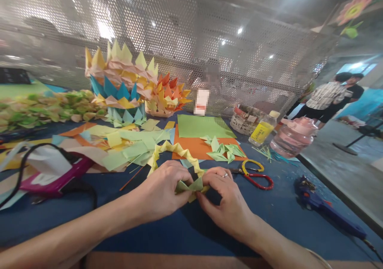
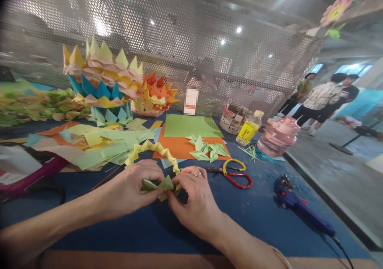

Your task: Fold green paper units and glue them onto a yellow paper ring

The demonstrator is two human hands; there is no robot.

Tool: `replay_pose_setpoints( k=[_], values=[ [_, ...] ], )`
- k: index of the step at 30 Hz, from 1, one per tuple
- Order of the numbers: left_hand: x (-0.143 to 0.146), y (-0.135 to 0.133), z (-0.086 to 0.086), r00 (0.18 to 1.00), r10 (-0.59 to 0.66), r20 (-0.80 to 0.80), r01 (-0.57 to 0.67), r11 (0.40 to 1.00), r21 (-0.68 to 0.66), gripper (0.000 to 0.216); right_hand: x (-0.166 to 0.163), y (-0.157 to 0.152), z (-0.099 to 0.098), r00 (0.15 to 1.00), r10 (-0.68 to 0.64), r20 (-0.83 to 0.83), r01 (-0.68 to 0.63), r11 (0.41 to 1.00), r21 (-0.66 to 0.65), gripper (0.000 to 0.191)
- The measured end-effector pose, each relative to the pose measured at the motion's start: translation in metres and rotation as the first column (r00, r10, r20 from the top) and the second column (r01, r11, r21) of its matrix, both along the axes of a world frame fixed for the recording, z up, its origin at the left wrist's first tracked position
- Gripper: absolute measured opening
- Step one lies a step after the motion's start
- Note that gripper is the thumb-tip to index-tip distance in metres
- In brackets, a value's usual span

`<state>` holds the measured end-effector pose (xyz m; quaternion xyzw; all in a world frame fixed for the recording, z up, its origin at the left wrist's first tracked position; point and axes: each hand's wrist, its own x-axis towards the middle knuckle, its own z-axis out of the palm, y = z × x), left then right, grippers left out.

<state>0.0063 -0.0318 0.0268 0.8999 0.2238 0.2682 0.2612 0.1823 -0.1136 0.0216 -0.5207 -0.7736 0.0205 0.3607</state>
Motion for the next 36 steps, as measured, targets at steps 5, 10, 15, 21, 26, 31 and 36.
replay_pose_setpoints(
  k=[5, 10, 15, 21, 26, 31, 36],
  values=[
    [0.0000, 0.0002, 0.0009, 1.000, -0.028, -0.013, 0.028, 1.000, 0.000, 0.026, -0.0001, 0.0007, -0.0011, 1.000, 0.007, -0.012, -0.007, 1.000, -0.020, 0.011],
    [-0.0003, 0.0002, 0.0016, 0.999, -0.026, -0.019, 0.026, 0.999, -0.022, 0.024, -0.0006, 0.0005, 0.0016, 1.000, 0.019, 0.006, -0.019, 1.000, -0.020, 0.011],
    [-0.0004, -0.0019, 0.0006, 0.999, -0.024, -0.024, 0.024, 0.999, -0.030, 0.017, -0.0026, -0.0013, 0.0033, 1.000, 0.003, 0.018, -0.002, 1.000, -0.030, 0.012],
    [-0.0007, -0.0024, -0.0013, 0.999, -0.037, -0.019, 0.037, 0.999, -0.006, 0.020, -0.0022, -0.0015, 0.0011, 1.000, 0.005, -0.006, -0.005, 1.000, -0.021, 0.012],
    [0.0004, -0.0012, -0.0038, 0.999, -0.042, -0.026, 0.042, 0.999, 0.000, 0.020, -0.0031, 0.0003, -0.0004, 0.999, 0.000, -0.036, -0.001, 0.999, -0.054, 0.012],
    [-0.0006, 0.0005, -0.0043, 0.999, -0.034, -0.038, 0.032, 0.999, -0.031, 0.016, -0.0034, -0.0008, 0.0044, 1.000, 0.013, -0.022, -0.015, 0.996, -0.084, 0.010],
    [-0.0045, 0.0030, 0.0001, 0.994, 0.020, -0.109, -0.025, 0.999, -0.048, 0.010, 0.0027, -0.0016, 0.0085, 0.997, 0.032, 0.069, -0.024, 0.993, -0.114, 0.030]
  ],
)
